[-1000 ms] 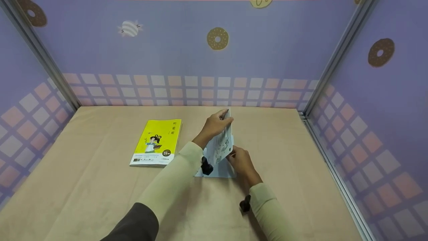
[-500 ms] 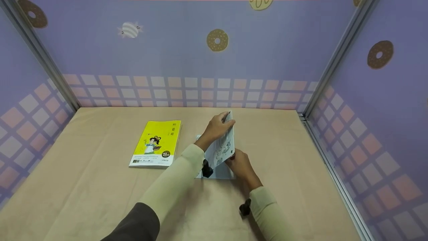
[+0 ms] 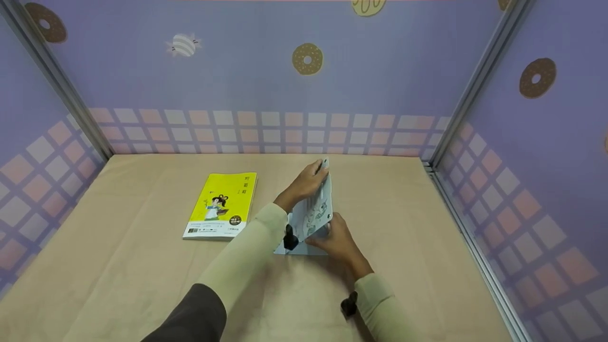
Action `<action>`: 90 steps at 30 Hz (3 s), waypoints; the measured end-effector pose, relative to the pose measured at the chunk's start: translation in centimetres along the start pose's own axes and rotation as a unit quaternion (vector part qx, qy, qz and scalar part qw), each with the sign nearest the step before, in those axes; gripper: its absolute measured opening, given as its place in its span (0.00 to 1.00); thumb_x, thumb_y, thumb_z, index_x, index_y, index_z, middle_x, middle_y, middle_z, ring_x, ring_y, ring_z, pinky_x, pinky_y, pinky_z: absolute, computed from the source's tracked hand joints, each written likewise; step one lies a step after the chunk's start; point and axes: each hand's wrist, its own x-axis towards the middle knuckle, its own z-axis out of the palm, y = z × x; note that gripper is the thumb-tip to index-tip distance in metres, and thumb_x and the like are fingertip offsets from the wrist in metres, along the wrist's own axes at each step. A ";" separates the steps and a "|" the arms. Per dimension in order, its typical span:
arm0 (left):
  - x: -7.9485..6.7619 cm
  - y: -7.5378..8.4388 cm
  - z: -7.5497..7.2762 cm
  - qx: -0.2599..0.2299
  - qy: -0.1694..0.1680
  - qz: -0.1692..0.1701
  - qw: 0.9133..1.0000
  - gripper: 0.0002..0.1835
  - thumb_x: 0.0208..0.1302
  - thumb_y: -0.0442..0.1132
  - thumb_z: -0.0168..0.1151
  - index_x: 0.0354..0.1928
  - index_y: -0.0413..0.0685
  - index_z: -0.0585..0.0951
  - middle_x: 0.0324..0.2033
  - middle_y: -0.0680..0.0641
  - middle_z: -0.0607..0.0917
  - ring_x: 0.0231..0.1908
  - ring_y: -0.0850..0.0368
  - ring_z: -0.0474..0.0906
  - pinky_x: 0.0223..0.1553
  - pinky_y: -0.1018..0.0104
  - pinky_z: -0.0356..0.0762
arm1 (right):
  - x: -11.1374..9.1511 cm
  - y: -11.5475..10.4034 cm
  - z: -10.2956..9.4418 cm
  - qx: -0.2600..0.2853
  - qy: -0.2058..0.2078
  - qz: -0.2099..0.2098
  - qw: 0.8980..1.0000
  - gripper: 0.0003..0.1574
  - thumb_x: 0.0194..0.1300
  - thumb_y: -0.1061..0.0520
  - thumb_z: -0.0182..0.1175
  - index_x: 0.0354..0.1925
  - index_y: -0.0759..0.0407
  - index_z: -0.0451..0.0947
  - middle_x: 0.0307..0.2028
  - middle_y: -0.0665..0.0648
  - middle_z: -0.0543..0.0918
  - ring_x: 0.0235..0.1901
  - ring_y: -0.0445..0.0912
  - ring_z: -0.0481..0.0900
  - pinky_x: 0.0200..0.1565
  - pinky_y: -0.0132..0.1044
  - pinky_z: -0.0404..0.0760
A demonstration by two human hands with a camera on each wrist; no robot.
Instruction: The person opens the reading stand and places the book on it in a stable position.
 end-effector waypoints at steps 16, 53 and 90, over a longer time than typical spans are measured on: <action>0.5 -0.4 -0.8 -0.006 -0.010 0.016 1.000 0.33 0.82 0.57 0.29 0.79 0.48 0.58 0.74 0.42 0.66 0.76 0.45 0.61 0.75 0.48 0.59 | -0.3 -0.7 -0.2 -0.050 0.067 -0.022 0.996 0.66 0.50 0.56 0.81 0.79 0.50 0.55 0.71 0.58 0.70 0.69 0.56 0.71 0.70 0.63 0.64; 0.0 -4.8 -5.1 -0.053 0.078 -0.019 0.995 0.23 0.80 0.48 0.42 0.68 0.47 0.73 0.62 0.44 0.81 0.61 0.50 0.77 0.65 0.52 0.73 | -0.6 0.6 -4.6 -0.082 0.153 0.125 0.977 0.34 0.64 0.47 0.71 0.62 0.59 0.73 0.57 0.61 0.79 0.60 0.56 0.75 0.61 0.54 0.73; -4.7 -8.7 -9.1 -0.120 -0.020 -0.011 0.993 0.13 0.71 0.33 0.53 0.55 0.47 0.67 0.54 0.42 0.76 0.52 0.49 0.78 0.41 0.55 0.87 | 4.0 -0.3 -4.9 -0.099 0.241 0.170 0.950 0.22 0.76 0.55 0.53 0.64 0.60 0.70 0.51 0.63 0.81 0.49 0.55 0.80 0.47 0.41 0.79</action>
